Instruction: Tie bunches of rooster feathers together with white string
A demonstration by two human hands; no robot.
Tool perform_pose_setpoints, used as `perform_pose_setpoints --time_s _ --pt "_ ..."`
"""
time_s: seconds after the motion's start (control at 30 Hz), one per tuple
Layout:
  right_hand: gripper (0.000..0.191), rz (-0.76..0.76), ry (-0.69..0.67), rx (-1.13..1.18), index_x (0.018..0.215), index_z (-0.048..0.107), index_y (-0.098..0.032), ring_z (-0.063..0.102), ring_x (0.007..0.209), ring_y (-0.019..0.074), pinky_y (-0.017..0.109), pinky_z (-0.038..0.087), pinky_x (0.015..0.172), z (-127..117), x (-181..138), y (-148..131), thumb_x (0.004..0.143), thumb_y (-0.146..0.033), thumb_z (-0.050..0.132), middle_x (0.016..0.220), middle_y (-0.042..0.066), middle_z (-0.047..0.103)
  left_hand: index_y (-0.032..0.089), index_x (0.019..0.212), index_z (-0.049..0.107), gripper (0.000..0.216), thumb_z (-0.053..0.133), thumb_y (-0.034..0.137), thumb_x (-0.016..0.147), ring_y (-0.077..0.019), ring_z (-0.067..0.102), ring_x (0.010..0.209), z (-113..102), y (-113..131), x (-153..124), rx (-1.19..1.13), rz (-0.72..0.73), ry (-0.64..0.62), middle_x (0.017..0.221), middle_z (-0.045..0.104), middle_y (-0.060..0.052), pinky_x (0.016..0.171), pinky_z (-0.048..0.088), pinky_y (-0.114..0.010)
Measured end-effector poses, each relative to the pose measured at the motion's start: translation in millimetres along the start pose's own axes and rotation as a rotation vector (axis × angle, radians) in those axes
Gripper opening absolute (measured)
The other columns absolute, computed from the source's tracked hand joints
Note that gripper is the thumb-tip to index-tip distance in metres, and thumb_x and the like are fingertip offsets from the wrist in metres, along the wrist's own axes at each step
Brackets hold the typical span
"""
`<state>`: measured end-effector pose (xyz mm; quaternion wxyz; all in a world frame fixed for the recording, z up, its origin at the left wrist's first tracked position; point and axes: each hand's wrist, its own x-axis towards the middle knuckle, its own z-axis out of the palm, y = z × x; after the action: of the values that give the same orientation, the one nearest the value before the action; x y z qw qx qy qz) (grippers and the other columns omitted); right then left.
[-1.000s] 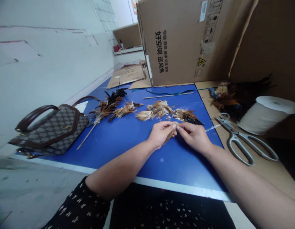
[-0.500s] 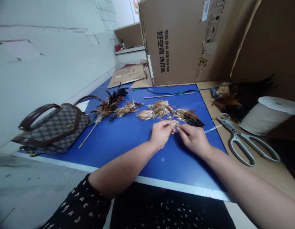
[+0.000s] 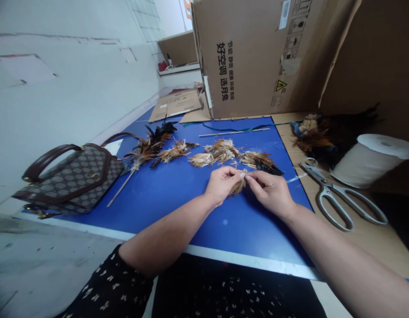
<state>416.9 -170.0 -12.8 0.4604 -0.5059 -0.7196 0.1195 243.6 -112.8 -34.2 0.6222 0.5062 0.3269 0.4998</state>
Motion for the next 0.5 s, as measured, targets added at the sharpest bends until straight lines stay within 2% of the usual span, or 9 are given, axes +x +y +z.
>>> perform_pose_setpoints --time_s 0.07,0.13,0.23,0.5 --pt "0.02 0.003 -0.008 0.001 0.099 0.081 -0.021 0.069 0.061 0.0167 0.028 0.054 0.06 -1.0 0.9 -0.9 0.101 -0.034 0.067 0.079 0.004 0.081 0.015 0.081 0.076 0.039 0.093 0.049 0.073 -0.0124 0.065 0.072 -1.2 -3.1 0.7 0.063 0.088 0.025 0.081 0.075 -0.005 0.071 0.053 -0.027" --pt "0.021 0.012 -0.019 0.007 0.098 0.081 -0.02 0.067 0.059 0.0163 0.028 0.051 0.058 -1.8 1.4 -2.0 0.101 -0.036 0.067 0.075 0.003 0.078 0.015 0.082 0.075 0.037 0.091 0.048 0.076 -0.0112 0.063 0.071 -1.4 -5.3 0.9 0.081 0.117 0.018 0.081 0.074 -0.004 0.07 0.052 -0.027" --pt "0.024 0.036 -0.039 0.032 0.096 0.08 -0.02 0.062 0.054 0.0147 0.027 0.046 0.052 -2.6 1.2 -4.3 0.102 -0.039 0.066 0.068 0.002 0.074 0.015 0.085 0.075 0.038 0.09 0.049 0.077 -0.0096 0.061 0.066 -0.6 -5.9 0.6 0.058 0.066 0.002 0.078 0.073 -0.003 0.068 0.05 -0.026" --pt "0.025 0.072 -0.038 0.053 0.093 0.076 -0.019 0.049 0.045 0.0116 0.025 0.037 0.045 0.3 -0.2 -7.7 0.101 -0.041 0.066 0.057 -0.002 0.065 0.015 0.085 0.074 0.042 0.095 0.049 0.07 -0.011 0.065 0.068 2.2 -2.5 1.0 -0.019 -0.032 0.032 0.079 0.075 -0.004 0.072 0.052 -0.027"
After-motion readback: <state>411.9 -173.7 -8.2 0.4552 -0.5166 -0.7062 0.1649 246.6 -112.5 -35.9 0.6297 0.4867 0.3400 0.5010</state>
